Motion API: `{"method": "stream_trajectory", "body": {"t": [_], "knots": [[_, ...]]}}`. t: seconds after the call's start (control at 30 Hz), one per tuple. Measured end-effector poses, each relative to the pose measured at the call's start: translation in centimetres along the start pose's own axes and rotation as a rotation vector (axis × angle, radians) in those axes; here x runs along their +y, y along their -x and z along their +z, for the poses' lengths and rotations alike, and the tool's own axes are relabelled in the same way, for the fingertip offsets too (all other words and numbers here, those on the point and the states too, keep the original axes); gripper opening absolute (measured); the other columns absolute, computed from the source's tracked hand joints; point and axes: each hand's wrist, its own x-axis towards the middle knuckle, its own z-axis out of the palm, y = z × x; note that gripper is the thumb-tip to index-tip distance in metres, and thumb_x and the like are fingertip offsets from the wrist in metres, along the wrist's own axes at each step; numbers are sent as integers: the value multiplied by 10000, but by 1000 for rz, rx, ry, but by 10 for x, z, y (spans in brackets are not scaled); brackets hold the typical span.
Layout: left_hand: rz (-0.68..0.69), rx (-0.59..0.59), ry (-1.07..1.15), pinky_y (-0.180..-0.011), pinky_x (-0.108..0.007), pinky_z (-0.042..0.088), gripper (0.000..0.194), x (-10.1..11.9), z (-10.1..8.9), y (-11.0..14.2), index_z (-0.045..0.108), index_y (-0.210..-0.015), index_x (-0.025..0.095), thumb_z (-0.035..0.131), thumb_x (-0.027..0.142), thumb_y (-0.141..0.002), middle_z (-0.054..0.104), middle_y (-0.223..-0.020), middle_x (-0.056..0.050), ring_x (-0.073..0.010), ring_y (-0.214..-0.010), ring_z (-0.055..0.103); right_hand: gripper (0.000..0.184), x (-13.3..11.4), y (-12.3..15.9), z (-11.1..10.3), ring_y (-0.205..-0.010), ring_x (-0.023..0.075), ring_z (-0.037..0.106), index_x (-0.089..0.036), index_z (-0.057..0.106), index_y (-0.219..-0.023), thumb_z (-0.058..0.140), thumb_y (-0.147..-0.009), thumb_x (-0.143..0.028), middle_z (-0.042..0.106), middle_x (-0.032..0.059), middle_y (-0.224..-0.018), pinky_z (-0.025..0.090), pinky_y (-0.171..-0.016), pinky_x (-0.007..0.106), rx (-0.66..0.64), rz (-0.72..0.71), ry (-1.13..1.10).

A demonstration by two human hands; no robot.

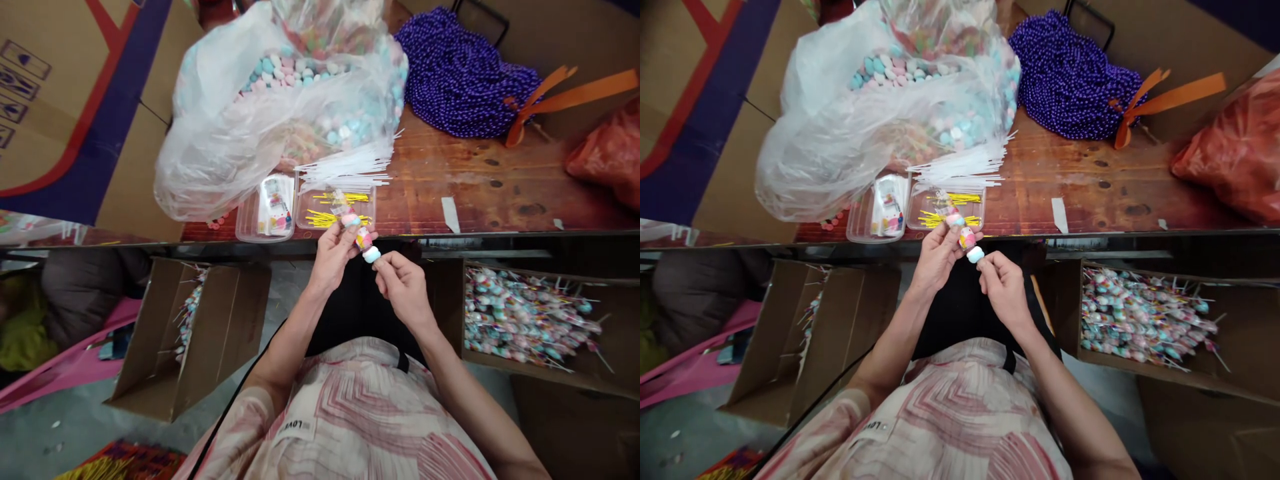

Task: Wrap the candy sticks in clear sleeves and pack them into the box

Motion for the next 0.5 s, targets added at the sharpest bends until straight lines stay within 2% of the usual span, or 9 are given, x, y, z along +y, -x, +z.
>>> {"method": "stream_trajectory", "body": {"t": [0.2,0.33,0.5], "knots": [[-39,-32,19,-1000,-425,540,345,7,-7,0,663,-1009,149,726,452,-857,772,-1078,-138,-291,-1108,720,252,-8,-4,2,-474,72,415,-194,555,-728,572,-933,-340,480,-65,-518,311,-482,219,19,-95,134],[20,33,9,-995,-406,543,332,9,-9,-4,633,-973,168,753,445,-833,783,-987,-92,-264,-1083,731,250,-1,0,3,-482,77,412,-199,556,-741,559,-944,-345,462,-70,-530,311,-495,229,19,-107,191],[15,8,16,-966,-386,563,293,0,-3,1,633,-942,170,778,388,-812,781,-950,-69,-250,-1036,747,257,5,0,6,-505,78,400,-204,537,-748,538,-960,-349,445,-69,-569,312,-522,236,39,-169,304]]}}
